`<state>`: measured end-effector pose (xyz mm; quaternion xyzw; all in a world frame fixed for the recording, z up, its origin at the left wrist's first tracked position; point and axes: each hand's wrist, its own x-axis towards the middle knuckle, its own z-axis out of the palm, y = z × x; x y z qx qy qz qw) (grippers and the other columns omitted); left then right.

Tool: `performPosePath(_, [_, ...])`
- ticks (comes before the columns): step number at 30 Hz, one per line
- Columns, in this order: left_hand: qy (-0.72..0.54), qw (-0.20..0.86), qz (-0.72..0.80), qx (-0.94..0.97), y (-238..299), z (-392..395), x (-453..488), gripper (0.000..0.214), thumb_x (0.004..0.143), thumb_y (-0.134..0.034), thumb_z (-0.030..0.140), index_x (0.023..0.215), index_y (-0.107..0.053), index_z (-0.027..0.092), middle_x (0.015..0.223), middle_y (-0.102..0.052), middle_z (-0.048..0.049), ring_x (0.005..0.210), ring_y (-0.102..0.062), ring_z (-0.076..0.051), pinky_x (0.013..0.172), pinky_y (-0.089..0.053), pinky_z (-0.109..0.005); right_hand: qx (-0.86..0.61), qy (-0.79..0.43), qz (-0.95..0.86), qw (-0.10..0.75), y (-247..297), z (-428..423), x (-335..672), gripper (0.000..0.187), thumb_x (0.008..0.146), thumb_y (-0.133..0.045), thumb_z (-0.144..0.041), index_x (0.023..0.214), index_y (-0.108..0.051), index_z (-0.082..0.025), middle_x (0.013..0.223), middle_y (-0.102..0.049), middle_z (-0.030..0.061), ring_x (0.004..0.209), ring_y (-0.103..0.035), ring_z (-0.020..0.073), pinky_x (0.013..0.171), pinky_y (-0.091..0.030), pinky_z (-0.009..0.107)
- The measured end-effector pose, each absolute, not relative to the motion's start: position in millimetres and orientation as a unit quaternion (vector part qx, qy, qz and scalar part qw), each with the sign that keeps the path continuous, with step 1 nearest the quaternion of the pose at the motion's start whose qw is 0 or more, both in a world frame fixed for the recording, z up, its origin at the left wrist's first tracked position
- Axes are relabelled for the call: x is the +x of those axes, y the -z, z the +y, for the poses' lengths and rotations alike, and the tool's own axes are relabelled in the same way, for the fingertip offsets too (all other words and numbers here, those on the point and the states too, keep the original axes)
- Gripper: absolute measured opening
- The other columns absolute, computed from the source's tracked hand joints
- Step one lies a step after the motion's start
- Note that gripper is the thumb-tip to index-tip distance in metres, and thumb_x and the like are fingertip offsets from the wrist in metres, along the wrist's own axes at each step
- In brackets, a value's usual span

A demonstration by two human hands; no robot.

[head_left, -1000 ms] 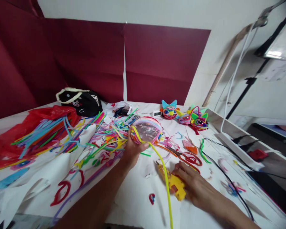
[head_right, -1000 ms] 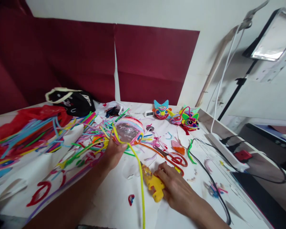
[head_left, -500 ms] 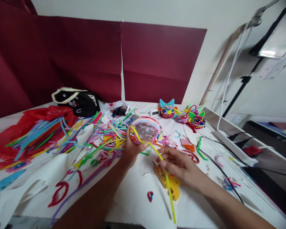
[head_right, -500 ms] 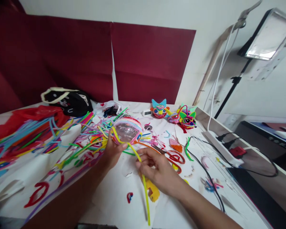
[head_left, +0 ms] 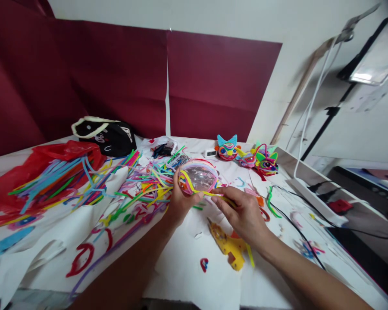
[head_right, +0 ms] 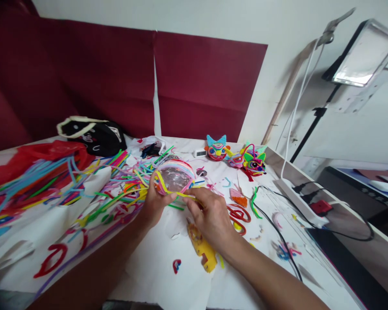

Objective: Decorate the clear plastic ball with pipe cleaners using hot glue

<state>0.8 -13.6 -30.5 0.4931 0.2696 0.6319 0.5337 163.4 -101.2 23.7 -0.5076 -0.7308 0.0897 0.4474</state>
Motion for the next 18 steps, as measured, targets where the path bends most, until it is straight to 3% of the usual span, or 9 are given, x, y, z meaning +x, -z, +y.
performPosePath(4, [-0.626, 0.54, 0.28, 0.488, 29.9, -13.3, 1.0, 0.102, 0.057, -0.087, 0.019, 0.146, -0.038, 0.028, 0.14, -0.055, -0.0098, 0.136, -0.049, -0.03, 0.116, -0.039, -0.044, -0.472, -0.044, -0.76, 0.445, -25.5, -96.8, 163.7, 0.019, 0.1, -0.056, -0.025, 0.098, -0.074, -0.022, 0.085, -0.075, 0.0053, 0.072, -0.067, 0.0172, 0.067, -0.052, 0.028])
performPosePath(11, [-0.627, 0.551, 0.276, 0.476, 30.4, -11.0, 0.8, 0.096, 0.055, -0.082, 0.011, 0.142, -0.044, 0.027, 0.129, -0.061, -0.0071, 0.131, -0.051, -0.029, 0.111, -0.043, -0.042, -0.473, 0.003, -0.806, 0.355, -31.3, -86.6, 171.3, 0.02, 0.101, -0.052, -0.023, 0.099, -0.072, -0.021, 0.085, -0.071, 0.0051, 0.072, -0.066, 0.0162, 0.065, -0.046, 0.026])
performPosePath(18, [-0.613, 0.569, 0.289, 0.466, 26.8, -13.0, 0.9, 0.097, 0.055, -0.083, 0.014, 0.143, -0.042, 0.026, 0.136, -0.057, -0.0095, 0.125, -0.056, -0.029, 0.11, -0.043, -0.044, -0.461, 0.043, -0.84, 0.281, -46.4, -80.1, 174.0, 0.018, 0.102, -0.053, -0.021, 0.1, -0.071, -0.019, 0.091, -0.072, 0.0049, 0.079, -0.066, 0.0167, 0.063, -0.038, 0.025])
